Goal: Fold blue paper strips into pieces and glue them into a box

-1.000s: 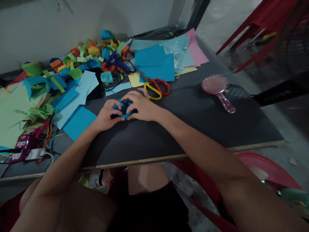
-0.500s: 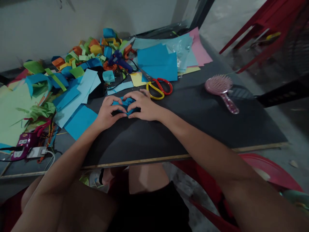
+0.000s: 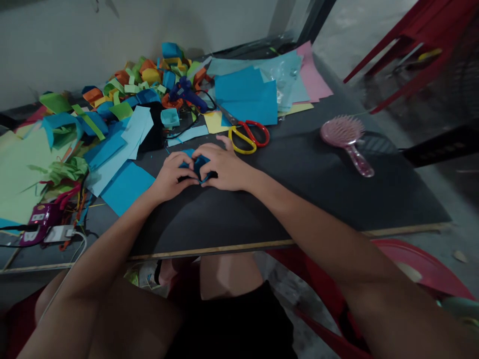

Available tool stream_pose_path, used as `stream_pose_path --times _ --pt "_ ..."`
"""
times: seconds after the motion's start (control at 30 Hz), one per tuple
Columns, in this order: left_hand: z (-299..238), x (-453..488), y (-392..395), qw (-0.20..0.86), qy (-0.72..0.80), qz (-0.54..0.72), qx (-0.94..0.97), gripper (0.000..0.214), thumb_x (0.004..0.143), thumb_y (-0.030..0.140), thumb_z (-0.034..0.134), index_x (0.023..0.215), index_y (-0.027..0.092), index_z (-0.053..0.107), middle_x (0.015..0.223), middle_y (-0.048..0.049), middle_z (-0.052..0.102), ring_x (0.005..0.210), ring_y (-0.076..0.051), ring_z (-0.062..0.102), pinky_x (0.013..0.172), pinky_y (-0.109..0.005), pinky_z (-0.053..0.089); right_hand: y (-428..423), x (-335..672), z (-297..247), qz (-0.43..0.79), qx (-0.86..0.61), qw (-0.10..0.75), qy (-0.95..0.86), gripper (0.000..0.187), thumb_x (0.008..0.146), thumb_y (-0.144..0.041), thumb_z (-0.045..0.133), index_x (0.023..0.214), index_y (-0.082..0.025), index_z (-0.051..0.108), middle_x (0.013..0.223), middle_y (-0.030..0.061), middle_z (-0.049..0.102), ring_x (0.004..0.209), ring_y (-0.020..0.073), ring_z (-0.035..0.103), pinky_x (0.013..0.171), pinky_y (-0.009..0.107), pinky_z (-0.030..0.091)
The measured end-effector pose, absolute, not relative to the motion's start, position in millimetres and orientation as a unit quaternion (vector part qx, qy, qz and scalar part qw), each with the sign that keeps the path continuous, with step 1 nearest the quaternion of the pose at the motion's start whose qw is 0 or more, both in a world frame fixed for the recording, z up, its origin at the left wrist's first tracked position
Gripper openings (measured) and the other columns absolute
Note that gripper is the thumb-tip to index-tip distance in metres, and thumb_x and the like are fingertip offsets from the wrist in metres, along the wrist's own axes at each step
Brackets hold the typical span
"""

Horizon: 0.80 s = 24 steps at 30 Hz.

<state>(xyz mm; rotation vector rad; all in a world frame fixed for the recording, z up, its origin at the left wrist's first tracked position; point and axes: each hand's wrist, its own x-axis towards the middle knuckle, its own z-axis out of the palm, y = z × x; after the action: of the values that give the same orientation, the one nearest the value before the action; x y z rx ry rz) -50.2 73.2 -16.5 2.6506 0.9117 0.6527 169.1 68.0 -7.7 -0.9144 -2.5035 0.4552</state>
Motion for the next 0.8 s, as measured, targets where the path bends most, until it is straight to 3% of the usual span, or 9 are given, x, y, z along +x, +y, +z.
stream_pose_path --times 0.3,0.47,0.67,0.8 --pt "-15.3 -59.2 77.5 0.082 0.363 0.253 0.893 0.017 0.088 0.037 0.063 0.084 0.024 0.074 0.119 -0.0079 0.058 0.120 -0.027 0.044 0.103 -0.048 0.035 73.2 167.8 -15.7 0.143 -0.353 0.262 -0.887 0.018 0.088 -0.037 0.061 0.084 -0.028 0.076 0.133 0.0035 0.059 0.128 0.0303 0.049 0.111 0.057 0.019" --pt "-17.2 -58.8 77.0 0.076 0.400 0.260 0.876 0.015 0.087 0.036 0.065 0.084 0.024 0.073 0.119 -0.0069 0.059 0.121 -0.026 0.043 0.104 -0.048 0.034 77.5 164.9 -22.9 0.150 -0.341 0.267 -0.888 0.019 0.092 -0.027 0.053 0.093 -0.024 0.072 0.110 0.0056 0.067 0.108 0.0227 0.059 0.107 0.049 0.027" --pt "-21.7 -58.0 77.9 0.083 0.374 0.275 0.882 0.017 0.088 0.036 0.064 0.082 0.023 0.074 0.114 -0.0067 0.061 0.117 -0.025 0.047 0.103 -0.045 0.036 79.1 164.6 -26.4 0.125 -0.323 0.262 -0.901 0.015 0.089 -0.034 0.061 0.094 -0.022 0.069 0.105 0.0044 0.071 0.107 0.0225 0.063 0.111 0.049 0.020" --pt "-24.5 -57.6 79.4 0.079 0.373 0.265 0.886 0.018 0.087 0.039 0.065 0.081 0.024 0.074 0.116 -0.0065 0.061 0.120 -0.026 0.046 0.104 -0.046 0.036 75.4 161.3 -22.4 0.102 -0.304 0.268 -0.908 0.016 0.091 -0.026 0.056 0.084 -0.023 0.069 0.092 0.0021 0.074 0.100 0.0208 0.066 0.110 0.047 0.022"
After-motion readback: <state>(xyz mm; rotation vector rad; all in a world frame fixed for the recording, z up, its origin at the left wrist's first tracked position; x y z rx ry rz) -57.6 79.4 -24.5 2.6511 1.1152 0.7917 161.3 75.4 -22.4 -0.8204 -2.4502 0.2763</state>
